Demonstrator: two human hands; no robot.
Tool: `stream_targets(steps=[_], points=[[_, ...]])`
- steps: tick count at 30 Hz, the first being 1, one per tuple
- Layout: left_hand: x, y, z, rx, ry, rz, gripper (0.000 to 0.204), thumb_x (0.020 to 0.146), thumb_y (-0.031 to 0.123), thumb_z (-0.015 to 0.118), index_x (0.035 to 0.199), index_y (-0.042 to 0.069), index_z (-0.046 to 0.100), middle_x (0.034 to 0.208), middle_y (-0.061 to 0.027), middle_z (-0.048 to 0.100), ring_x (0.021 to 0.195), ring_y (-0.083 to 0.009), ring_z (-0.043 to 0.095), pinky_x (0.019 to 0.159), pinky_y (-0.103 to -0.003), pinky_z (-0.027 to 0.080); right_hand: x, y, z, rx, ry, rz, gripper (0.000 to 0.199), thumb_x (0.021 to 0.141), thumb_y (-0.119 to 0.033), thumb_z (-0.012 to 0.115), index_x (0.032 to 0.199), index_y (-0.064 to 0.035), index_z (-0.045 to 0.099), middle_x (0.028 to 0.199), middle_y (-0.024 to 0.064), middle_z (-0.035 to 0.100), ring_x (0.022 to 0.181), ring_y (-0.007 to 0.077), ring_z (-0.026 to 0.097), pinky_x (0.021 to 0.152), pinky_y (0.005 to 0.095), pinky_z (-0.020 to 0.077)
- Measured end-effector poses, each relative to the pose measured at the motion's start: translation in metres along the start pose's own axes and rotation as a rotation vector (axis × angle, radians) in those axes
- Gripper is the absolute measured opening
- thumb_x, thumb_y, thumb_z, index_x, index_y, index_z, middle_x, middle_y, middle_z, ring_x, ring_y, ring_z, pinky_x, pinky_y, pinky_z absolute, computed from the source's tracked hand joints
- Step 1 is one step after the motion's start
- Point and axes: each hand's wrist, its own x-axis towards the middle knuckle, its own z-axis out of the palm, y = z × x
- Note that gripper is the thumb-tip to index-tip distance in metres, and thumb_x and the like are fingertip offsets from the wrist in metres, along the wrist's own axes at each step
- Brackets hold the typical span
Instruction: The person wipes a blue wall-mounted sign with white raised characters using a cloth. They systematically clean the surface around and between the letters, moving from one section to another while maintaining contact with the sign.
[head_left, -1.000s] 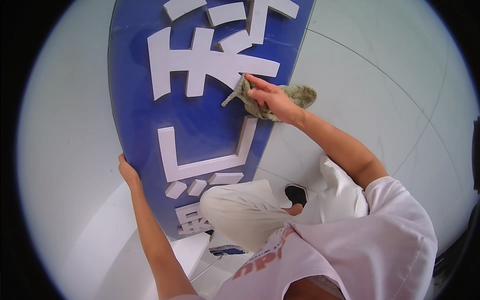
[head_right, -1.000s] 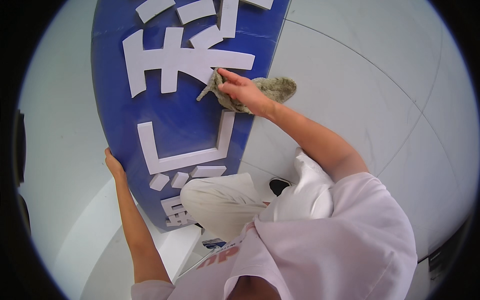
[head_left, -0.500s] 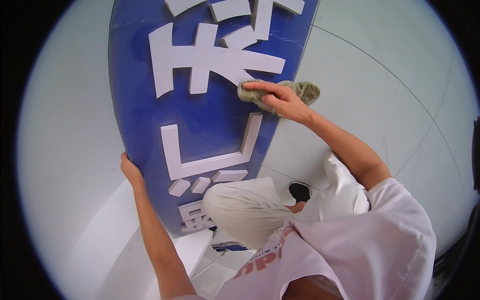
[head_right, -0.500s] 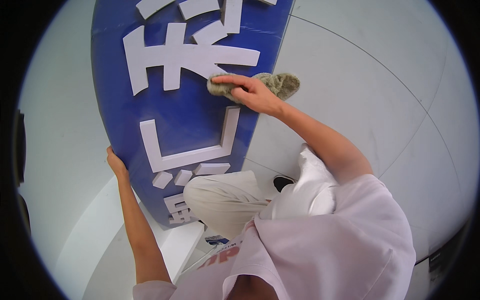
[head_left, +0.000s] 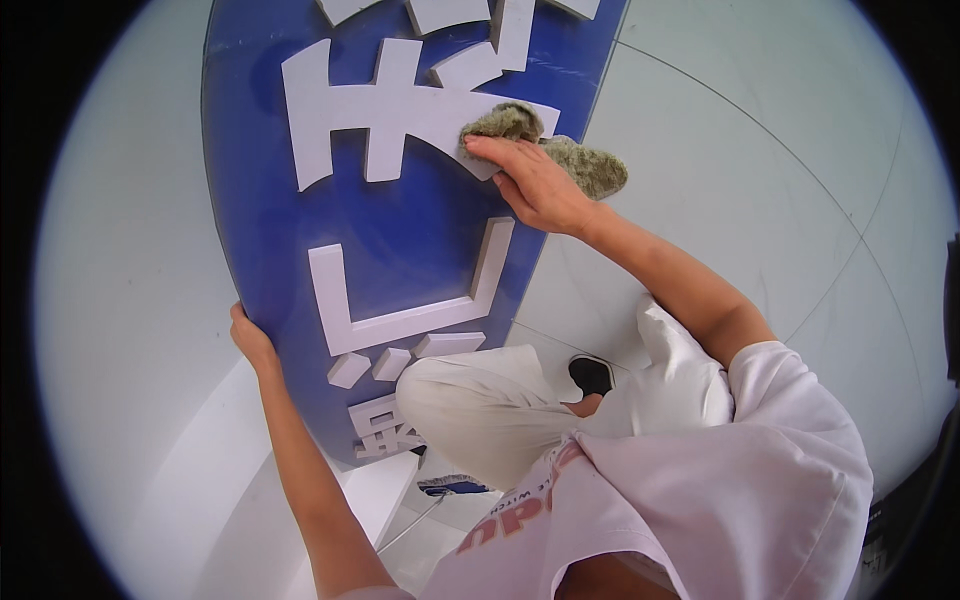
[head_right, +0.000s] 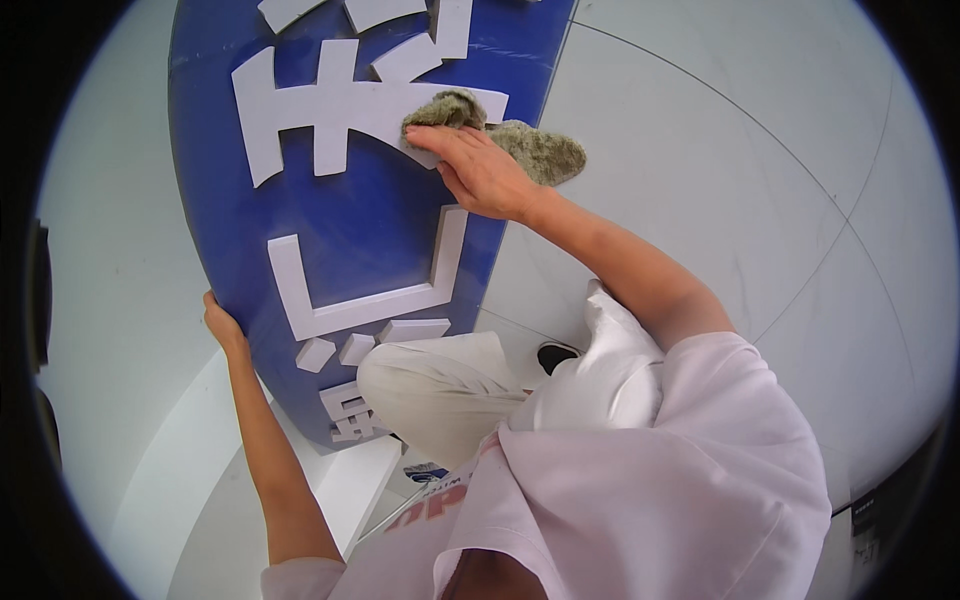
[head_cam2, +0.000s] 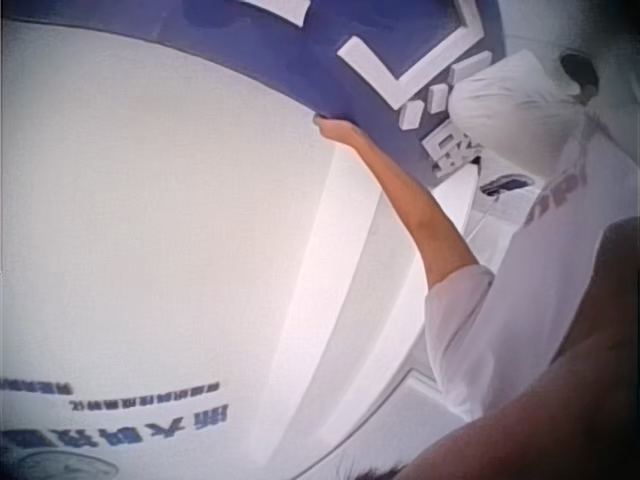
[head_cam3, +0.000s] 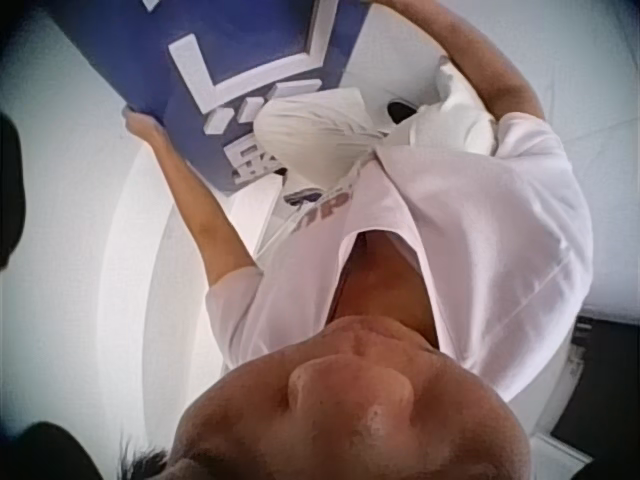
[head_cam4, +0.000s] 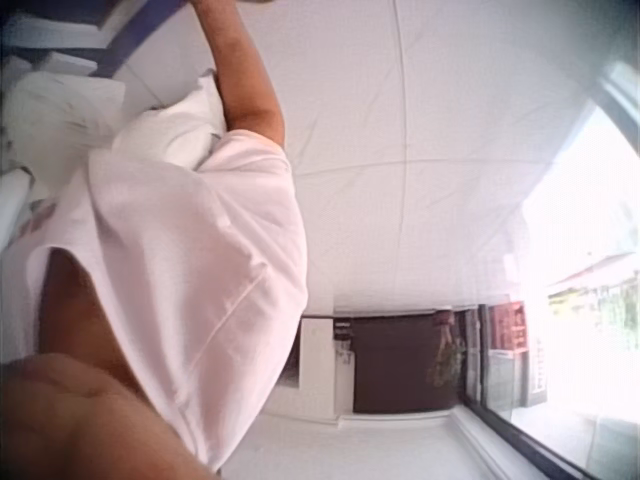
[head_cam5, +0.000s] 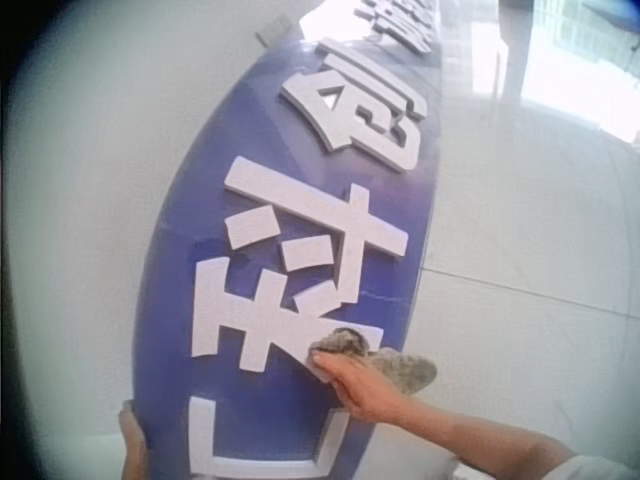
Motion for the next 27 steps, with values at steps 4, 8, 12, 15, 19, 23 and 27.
stream_targets(steps=[4,8,12,15,19,23,27], points=[[0.003,-0.003,-0.001,-0.008,0.005,0.006,0.057,0.097,0.038,0.037,0.106,-0.011,0.064,0.101,-0.0175,0.068,0.094,-0.0283,0.062,0.089,-0.038,0.045,-0.016,0.005,0.010,-0.040,0.034,0.093,0.061,0.091,-0.003,0.056,0.148,-0.0079,0.034,0.146,0.0149,0.045,0.133,0.0347,0.044,0.111,0.0428,0.0339],[-0.001,0.004,0.005,-0.008,0.025,-0.008,0.059,0.098,0.040,0.036,0.106,-0.012,0.063,0.102,-0.0180,0.068,0.095,-0.0284,0.062,0.091,-0.038,0.044,-0.015,0.003,0.007,-0.269,0.013,0.095,0.066,0.094,-0.017,0.058,0.152,-0.0100,0.028,0.145,0.0122,0.046,0.132,0.0295,0.046,0.110,0.0414,0.0344],[0.014,-0.018,-0.006,0.056,0.026,0.071,0.061,0.097,0.042,0.037,0.104,-0.013,0.062,0.101,-0.0184,0.067,0.094,-0.0281,0.061,0.090,-0.037,0.044,-0.024,0.020,0.001,-0.391,-0.072,0.068,0.069,0.096,-0.026,0.058,0.155,-0.0131,0.025,0.148,0.0096,0.045,0.133,0.0252,0.045,0.110,0.0410,0.0341],[0.020,-0.024,-0.004,0.080,0.028,0.055,0.061,0.097,0.042,0.038,0.103,-0.013,0.062,0.100,-0.0181,0.067,0.093,-0.0279,0.061,0.089,-0.038,0.044,-0.062,0.040,-0.001,-0.465,-0.038,0.155,0.067,0.093,-0.016,0.059,0.153,-0.0141,0.028,0.148,0.0112,0.044,0.133,0.0283,0.045,0.109,0.0418,0.0365],[0.002,-0.002,0.003,-0.023,0.013,-0.012,0.060,0.097,0.043,0.038,0.099,-0.011,0.063,0.097,-0.0166,0.066,0.090,-0.0271,0.060,0.087,-0.038,0.044,-0.086,0.063,-0.019,-0.323,0.089,0.419,0.056,0.088,0.000,0.055,0.141,-0.0092,0.039,0.134,0.0157,0.051,0.121,0.0327,0.054,0.098,0.0414,0.0463],[-0.003,0.012,0.005,-0.015,0.038,-0.014,0.059,0.097,0.043,0.038,0.094,-0.010,0.063,0.095,-0.0154,0.065,0.088,-0.0258,0.058,0.085,-0.038,0.044,-0.058,0.040,-0.011,0.082,0.158,0.552,0.039,0.087,0.007,0.048,0.124,-0.0055,0.047,0.117,0.0121,0.058,0.106,0.0246,0.062,0.087,0.0359,0.0509],[-0.001,0.002,0.001,0.019,0.018,-0.017,0.055,0.096,0.043,0.038,0.088,-0.007,0.059,0.089,-0.0133,0.062,0.085,-0.0246,0.055,0.083,-0.038,0.043,0.007,-0.047,0.010,0.383,0.239,0.118,0.027,0.090,0.006,0.053,0.113,-0.0066,0.051,0.117,0.0095,0.053,0.101,0.0223,0.057,0.082,0.0315,0.0473]])
